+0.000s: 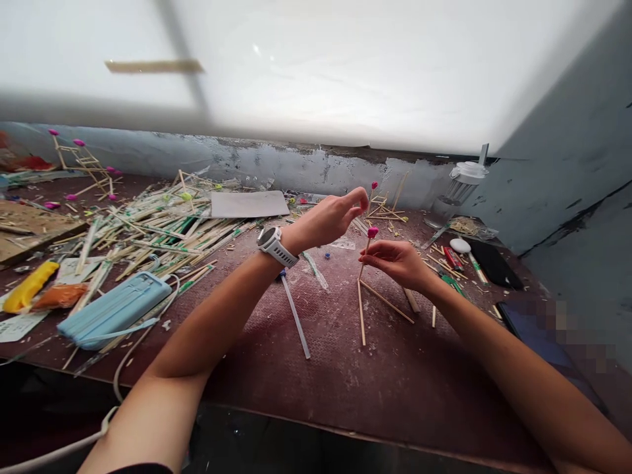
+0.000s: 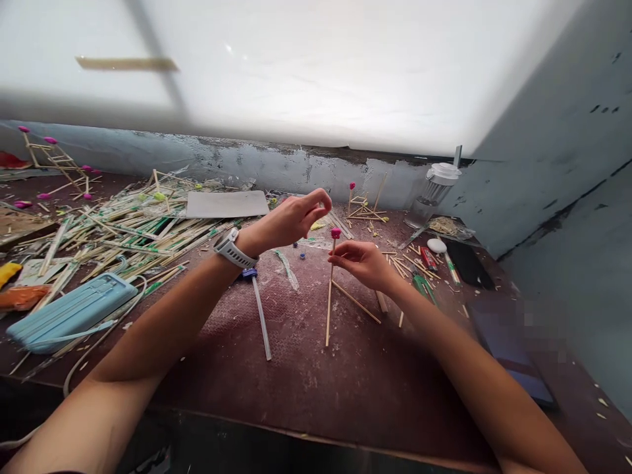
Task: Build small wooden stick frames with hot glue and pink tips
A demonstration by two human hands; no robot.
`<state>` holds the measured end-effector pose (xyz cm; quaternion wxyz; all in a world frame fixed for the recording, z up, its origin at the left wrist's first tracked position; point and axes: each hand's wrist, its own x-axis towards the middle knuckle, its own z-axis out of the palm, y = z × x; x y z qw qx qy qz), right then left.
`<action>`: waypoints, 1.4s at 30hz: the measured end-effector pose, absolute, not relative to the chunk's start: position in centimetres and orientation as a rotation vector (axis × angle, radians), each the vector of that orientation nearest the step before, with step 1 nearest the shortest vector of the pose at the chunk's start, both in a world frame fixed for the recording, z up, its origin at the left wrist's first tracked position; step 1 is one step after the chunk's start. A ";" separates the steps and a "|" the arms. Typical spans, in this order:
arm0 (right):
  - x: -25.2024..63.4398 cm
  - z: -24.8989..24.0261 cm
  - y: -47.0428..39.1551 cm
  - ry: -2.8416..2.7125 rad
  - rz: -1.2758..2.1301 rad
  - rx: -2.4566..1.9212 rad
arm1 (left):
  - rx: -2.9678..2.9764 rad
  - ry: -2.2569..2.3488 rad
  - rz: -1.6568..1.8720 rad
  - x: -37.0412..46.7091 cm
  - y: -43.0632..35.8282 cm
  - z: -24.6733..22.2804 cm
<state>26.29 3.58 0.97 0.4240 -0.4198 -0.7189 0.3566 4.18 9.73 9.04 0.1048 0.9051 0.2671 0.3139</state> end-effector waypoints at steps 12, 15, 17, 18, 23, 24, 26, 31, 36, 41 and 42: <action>26.0 1.0 3.3 -1.781 0.836 -1.057 | 2.433 0.428 0.836 4.3 9.4 9.6; 26.2 0.9 3.3 -1.807 0.833 -1.059 | 2.471 0.317 0.658 4.2 8.7 10.0; 26.2 0.9 3.3 -1.822 0.848 -1.054 | 2.594 0.305 0.615 4.2 8.5 10.1; 26.2 0.9 3.3 -1.822 0.856 -1.046 | 2.662 0.315 0.615 4.3 8.5 10.1; 26.0 0.6 3.4 -1.816 0.882 -1.031 | 2.837 0.380 0.597 4.5 8.2 10.2; 26.0 0.5 3.4 -1.819 0.886 -1.032 | 2.851 0.390 0.593 4.5 8.0 10.3; 26.0 0.5 3.4 -1.827 0.900 -1.025 | 2.883 0.401 0.581 4.4 7.7 10.6; 25.7 0.5 3.2 -1.852 0.917 -1.004 | 2.932 0.415 0.447 4.4 7.4 11.0; 25.4 0.5 2.9 -1.861 0.911 -1.009 | 2.979 0.444 0.407 4.6 6.9 11.4; 25.3 0.3 2.9 -1.865 0.875 -0.988 | 3.045 0.528 0.395 4.6 6.0 11.6; 25.3 0.3 2.9 -1.864 0.867 -0.984 | 3.054 0.532 0.404 4.6 5.9 11.6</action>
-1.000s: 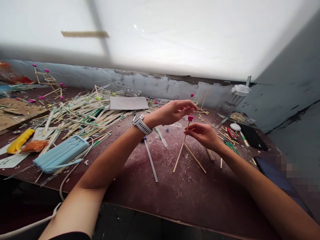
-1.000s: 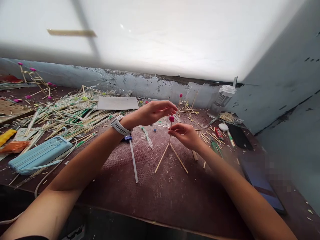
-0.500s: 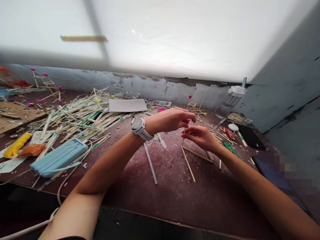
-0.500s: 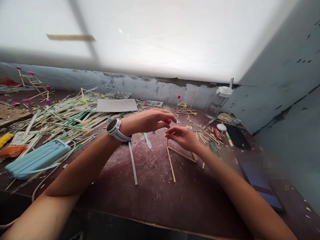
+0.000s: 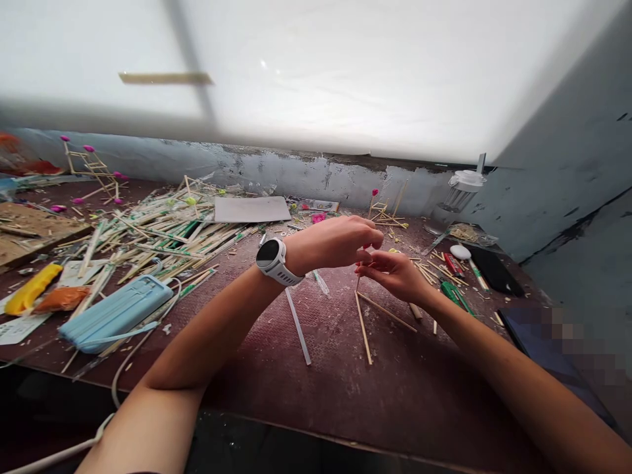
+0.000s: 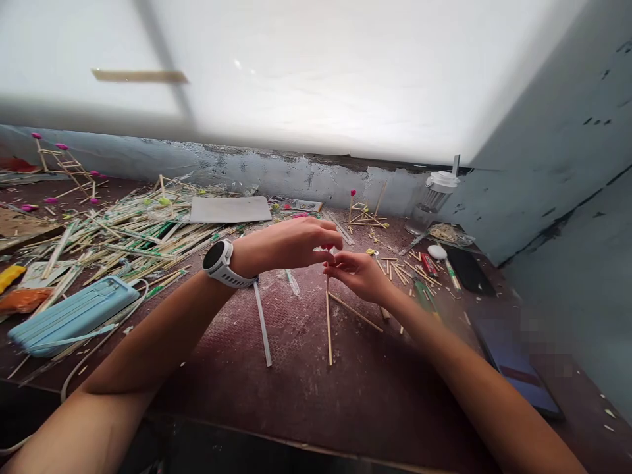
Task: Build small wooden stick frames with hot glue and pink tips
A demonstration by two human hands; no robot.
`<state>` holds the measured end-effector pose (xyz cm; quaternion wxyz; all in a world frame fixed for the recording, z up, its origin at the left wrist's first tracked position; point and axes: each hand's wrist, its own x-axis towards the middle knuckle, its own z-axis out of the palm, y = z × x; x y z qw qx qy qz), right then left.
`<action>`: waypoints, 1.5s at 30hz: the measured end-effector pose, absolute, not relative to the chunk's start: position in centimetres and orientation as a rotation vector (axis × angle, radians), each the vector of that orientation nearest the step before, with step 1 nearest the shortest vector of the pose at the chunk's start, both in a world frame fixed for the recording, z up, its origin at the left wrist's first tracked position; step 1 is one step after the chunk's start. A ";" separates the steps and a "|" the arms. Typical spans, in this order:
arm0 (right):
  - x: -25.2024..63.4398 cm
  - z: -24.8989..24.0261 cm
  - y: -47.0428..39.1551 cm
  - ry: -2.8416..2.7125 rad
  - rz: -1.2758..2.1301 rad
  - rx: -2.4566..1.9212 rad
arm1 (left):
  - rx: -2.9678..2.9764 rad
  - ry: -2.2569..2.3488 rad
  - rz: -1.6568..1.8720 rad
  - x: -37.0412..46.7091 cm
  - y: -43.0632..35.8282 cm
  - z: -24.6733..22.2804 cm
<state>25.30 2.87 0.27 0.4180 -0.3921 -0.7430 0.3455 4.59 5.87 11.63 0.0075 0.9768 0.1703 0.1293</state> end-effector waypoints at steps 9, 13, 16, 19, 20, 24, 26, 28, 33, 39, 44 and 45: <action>25.1 0.0 2.8 -1.856 0.816 -0.976 | 3.132 0.618 0.340 4.8 5.3 11.8; 25.0 0.0 2.7 -1.864 0.807 -0.987 | 3.167 0.674 0.317 4.8 4.7 12.1; 24.9 0.1 2.7 -1.863 0.820 -0.988 | 3.203 0.643 0.248 4.9 4.7 12.0; 24.8 0.0 2.6 -1.861 0.824 -0.982 | 3.180 0.673 0.251 4.9 4.8 11.9; 24.8 0.0 2.6 -1.860 0.824 -0.981 | 3.169 0.684 0.253 4.9 4.9 11.8; 24.6 -0.2 2.7 -1.854 0.810 -0.967 | 3.195 0.644 0.230 4.9 5.1 11.5; 24.6 -0.2 2.7 -1.853 0.808 -0.960 | 3.199 0.627 0.224 4.8 5.1 11.5; 24.6 -0.2 2.7 -1.857 0.811 -0.960 | 3.168 0.639 0.258 4.8 4.9 11.6; 24.4 0.0 2.5 -1.865 0.803 -0.965 | 3.116 0.655 0.277 4.5 4.6 12.3; 24.4 -0.1 2.4 -1.876 0.806 -0.957 | 3.083 0.637 0.270 4.3 5.1 12.5; 24.5 -0.1 2.4 -1.894 0.800 -0.958 | 3.094 0.585 0.274 4.1 5.4 12.6; 24.5 -0.1 2.4 -1.897 0.799 -0.957 | 3.102 0.589 0.256 4.2 5.4 12.6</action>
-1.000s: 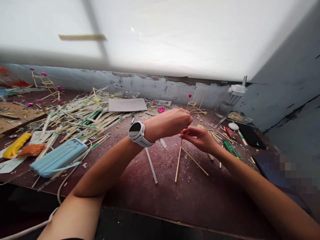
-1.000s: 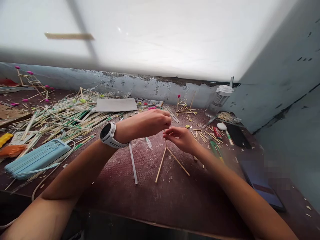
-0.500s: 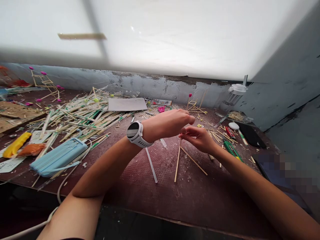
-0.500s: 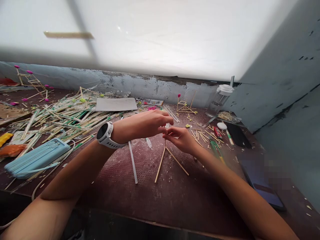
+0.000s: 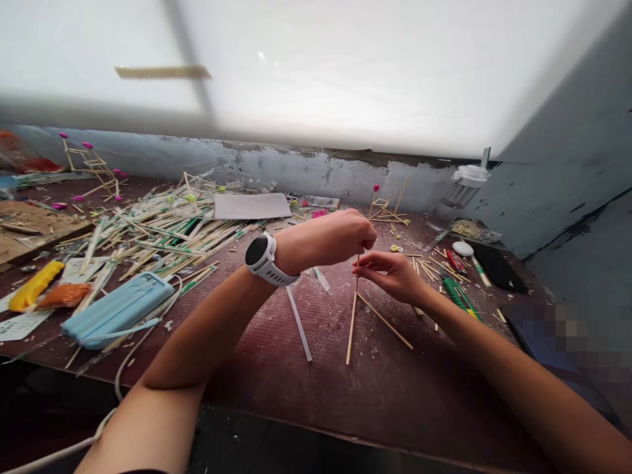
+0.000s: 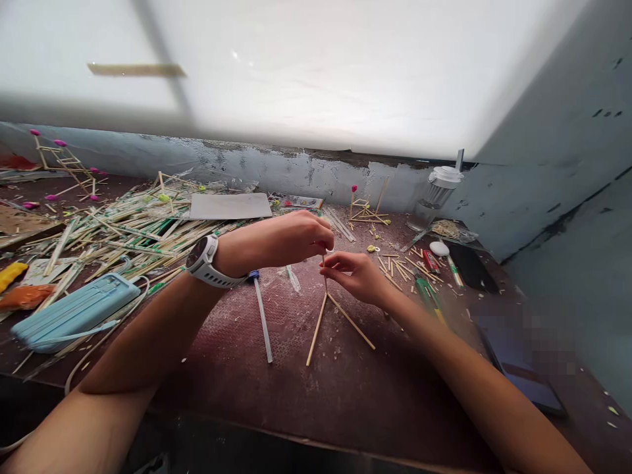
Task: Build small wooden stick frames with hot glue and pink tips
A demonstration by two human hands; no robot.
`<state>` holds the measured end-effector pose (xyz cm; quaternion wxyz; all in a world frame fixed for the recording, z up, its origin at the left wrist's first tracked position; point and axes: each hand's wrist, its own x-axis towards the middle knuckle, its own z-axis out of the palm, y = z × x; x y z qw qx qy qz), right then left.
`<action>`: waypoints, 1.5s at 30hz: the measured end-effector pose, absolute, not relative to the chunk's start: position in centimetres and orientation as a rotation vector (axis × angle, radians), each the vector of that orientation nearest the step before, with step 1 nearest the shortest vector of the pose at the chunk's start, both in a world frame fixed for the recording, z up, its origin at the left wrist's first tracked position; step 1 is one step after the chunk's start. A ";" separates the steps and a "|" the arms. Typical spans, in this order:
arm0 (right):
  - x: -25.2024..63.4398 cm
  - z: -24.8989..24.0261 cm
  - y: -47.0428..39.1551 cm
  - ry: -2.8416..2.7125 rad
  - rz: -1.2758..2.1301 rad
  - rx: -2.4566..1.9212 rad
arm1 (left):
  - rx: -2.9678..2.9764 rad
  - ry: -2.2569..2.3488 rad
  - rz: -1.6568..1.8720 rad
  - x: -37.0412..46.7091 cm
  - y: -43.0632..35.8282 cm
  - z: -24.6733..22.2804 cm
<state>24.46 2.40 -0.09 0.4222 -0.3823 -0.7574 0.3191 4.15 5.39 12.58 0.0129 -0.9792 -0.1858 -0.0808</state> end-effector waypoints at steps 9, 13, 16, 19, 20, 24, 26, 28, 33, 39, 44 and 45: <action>24.4 -0.1 2.4 -1.889 0.813 -0.965 | -3.127 -0.526 -0.316 3.7 5.5 12.8; 24.3 0.0 2.3 -1.896 0.812 -0.970 | -3.149 -0.480 -0.311 3.5 5.8 12.7; 24.1 0.1 2.1 -1.878 0.865 -0.969 | -3.200 -0.496 -0.346 3.4 5.7 12.9; 24.0 0.4 1.8 -1.829 1.004 -0.944 | -3.281 -0.532 -0.408 2.8 5.4 13.5; 23.9 0.6 1.7 -1.809 1.057 -0.929 | -3.311 -0.544 -0.430 2.5 5.2 13.8; 23.6 1.3 1.1 -1.779 1.180 -0.888 | -3.409 -0.607 -0.495 1.4 5.1 14.5; 23.4 1.8 0.8 -1.786 1.196 -0.888 | -3.424 -0.620 -0.532 1.1 5.2 14.8; 23.2 2.3 0.4 -1.791 1.206 -0.884 | -3.429 -0.606 -0.555 0.9 5.3 14.9; 23.1 3.1 -0.1 -1.786 1.205 -0.880 | -3.477 -0.583 -0.588 0.5 5.5 15.1; 23.2 3.2 -0.1 -1.751 1.150 -0.878 | -3.481 -0.594 -0.643 0.6 5.4 15.3; 23.2 3.3 -0.1 -1.729 1.145 -0.881 | -3.462 -0.581 -0.704 1.0 5.3 15.2; 23.3 3.3 -0.1 -1.727 1.143 -0.883 | -3.459 -0.574 -0.721 1.1 5.3 15.1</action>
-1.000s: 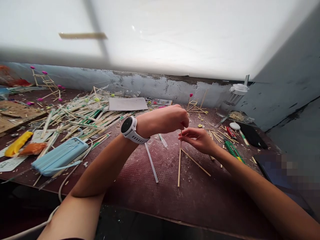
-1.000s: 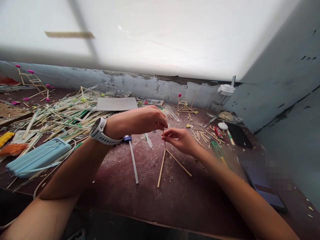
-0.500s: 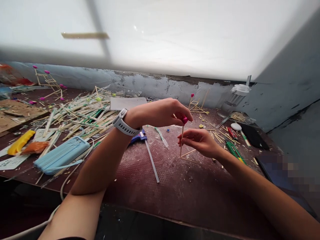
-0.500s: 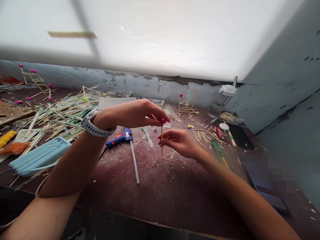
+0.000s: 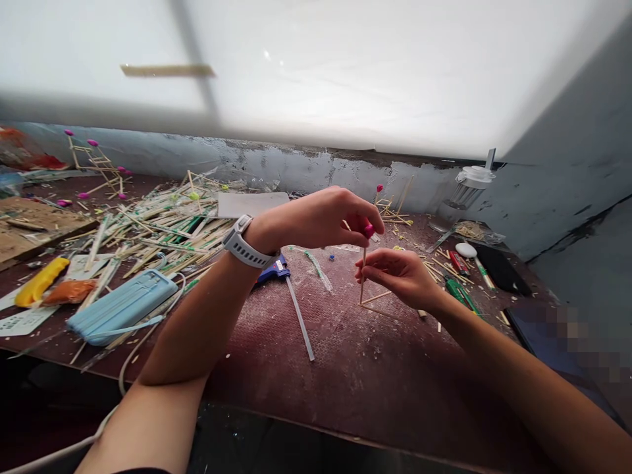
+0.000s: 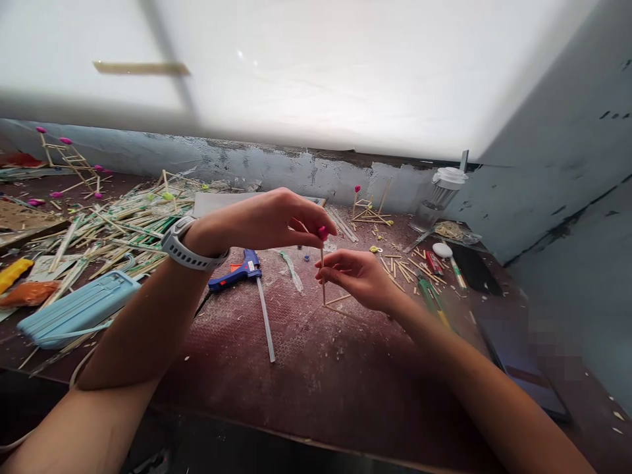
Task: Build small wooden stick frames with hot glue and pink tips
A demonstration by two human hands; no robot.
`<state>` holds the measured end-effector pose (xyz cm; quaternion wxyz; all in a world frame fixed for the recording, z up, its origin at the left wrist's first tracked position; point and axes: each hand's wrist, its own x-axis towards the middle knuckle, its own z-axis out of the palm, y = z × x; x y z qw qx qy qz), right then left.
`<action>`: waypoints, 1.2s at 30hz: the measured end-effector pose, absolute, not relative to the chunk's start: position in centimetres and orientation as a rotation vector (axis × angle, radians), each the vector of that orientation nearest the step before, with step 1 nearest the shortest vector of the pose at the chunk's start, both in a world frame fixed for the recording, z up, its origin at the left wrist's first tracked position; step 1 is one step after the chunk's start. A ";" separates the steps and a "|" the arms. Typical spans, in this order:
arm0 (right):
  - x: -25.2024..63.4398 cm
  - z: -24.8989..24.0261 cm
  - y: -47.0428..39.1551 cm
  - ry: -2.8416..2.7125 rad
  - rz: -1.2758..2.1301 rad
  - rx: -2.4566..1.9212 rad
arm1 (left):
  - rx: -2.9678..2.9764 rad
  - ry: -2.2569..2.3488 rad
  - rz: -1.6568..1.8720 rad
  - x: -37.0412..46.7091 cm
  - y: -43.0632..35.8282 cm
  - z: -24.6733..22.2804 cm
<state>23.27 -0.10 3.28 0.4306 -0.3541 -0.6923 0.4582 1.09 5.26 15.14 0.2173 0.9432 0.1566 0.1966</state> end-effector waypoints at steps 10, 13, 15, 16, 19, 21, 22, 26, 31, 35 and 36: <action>23.3 3.4 0.0 -1.654 1.061 -0.880 | 2.552 0.397 0.690 1.3 5.9 14.5; 23.2 3.3 0.0 -1.637 1.067 -0.862 | 2.600 0.393 0.734 1.5 5.9 14.4; 23.1 3.3 0.0 -1.628 1.067 -0.855 | 2.619 0.396 0.746 1.6 6.0 14.3; 23.1 3.3 0.0 -1.626 1.064 -0.856 | 2.617 0.397 0.749 1.6 6.0 14.3; 23.1 3.5 -0.2 -1.640 1.050 -0.866 | 2.565 0.376 0.738 1.6 6.0 14.2; 23.1 3.6 -0.2 -1.656 1.045 -0.865 | 2.518 0.363 0.708 1.5 6.1 14.2; 23.1 3.6 -0.3 -1.663 1.044 -0.861 | 2.497 0.364 0.684 1.5 6.2 14.2; 23.1 3.8 -0.4 -1.675 1.064 -0.852 | 2.403 0.358 0.610 1.0 6.7 14.3; 23.1 3.9 -0.5 -1.686 1.097 -0.861 | 2.344 0.353 0.598 0.7 7.4 14.2; 23.1 4.0 -0.6 -1.702 1.089 -0.839 | 2.332 0.329 0.572 0.9 7.5 14.0; 23.1 4.0 -0.6 -1.705 1.088 -0.831 | 2.327 0.322 0.569 0.9 7.4 14.0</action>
